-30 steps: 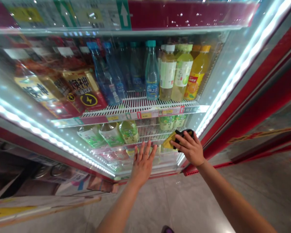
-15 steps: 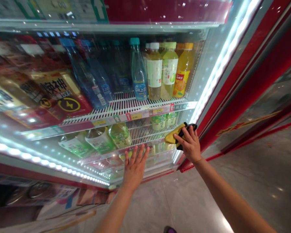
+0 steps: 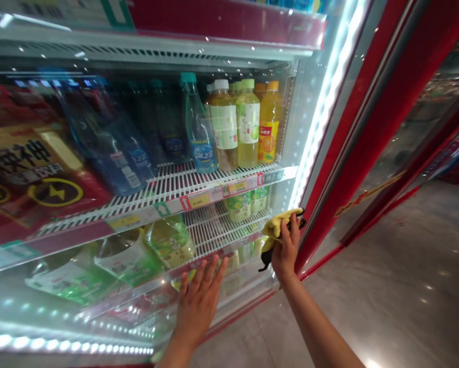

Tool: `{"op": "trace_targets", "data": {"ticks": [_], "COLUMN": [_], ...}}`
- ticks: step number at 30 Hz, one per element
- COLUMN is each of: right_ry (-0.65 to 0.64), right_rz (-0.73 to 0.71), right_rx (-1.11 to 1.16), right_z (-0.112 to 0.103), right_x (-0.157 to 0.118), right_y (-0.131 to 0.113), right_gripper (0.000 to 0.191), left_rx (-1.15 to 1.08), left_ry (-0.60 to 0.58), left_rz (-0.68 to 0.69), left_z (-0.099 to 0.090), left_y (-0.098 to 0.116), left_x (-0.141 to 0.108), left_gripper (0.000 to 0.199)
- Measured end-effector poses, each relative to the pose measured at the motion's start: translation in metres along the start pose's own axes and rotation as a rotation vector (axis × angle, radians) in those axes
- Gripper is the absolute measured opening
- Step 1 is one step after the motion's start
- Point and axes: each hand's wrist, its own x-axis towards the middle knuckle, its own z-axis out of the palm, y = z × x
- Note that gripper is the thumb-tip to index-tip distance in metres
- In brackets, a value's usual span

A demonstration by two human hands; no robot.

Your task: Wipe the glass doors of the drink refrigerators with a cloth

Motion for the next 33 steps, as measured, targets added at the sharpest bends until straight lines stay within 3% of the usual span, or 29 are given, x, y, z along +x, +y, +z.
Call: {"op": "trace_targets", "data": {"ticks": [3,5,8,14,19,24,29,31,33], "right_ry": [0.131,0.132,0.105,0.336,0.365,0.289,0.386,0.365,0.354], "right_rz": [0.122,0.121,0.011,-0.203,-0.326,-0.435,-0.441,-0.509,-0.541], "right_rx": [0.015,0.009,0.031,0.162,-0.033,-0.132,-0.027,0.002,0.0], "right_z": [0.002,0.006,0.009,0.009,0.01,0.013,0.044,0.052,0.051], "right_x": [-0.01,-0.017,-0.008,0.038,0.044,0.009,-0.058,-0.059,-0.033], "right_y": [0.02,0.019,0.011,0.031,0.052,0.072,0.07,0.055,0.038], "right_gripper": [0.067,0.067,0.064,0.058,0.057,0.072,0.056,0.056,0.053], "left_rx": [0.051,0.093,0.122,0.163,0.197,0.256,0.261,0.256,0.246], "left_ry": [0.065,0.102,0.189,0.311,0.374,0.448,0.518,0.529,0.543], "left_rz": [0.023,0.034,0.061,0.109,0.135,0.208,0.227,0.231,0.238], "left_z": [0.014,0.023,0.031,0.038,0.046,0.051,0.052,0.053,0.054], "left_y": [-0.005,-0.006,-0.006,-0.006,-0.007,-0.011,-0.012,-0.011,-0.012], "left_x": [-0.004,-0.006,-0.005,0.003,0.007,0.013,0.019,0.02,0.019], "left_gripper": [0.072,0.071,0.069,0.067,0.066,0.066,0.07,0.07,0.067]}}
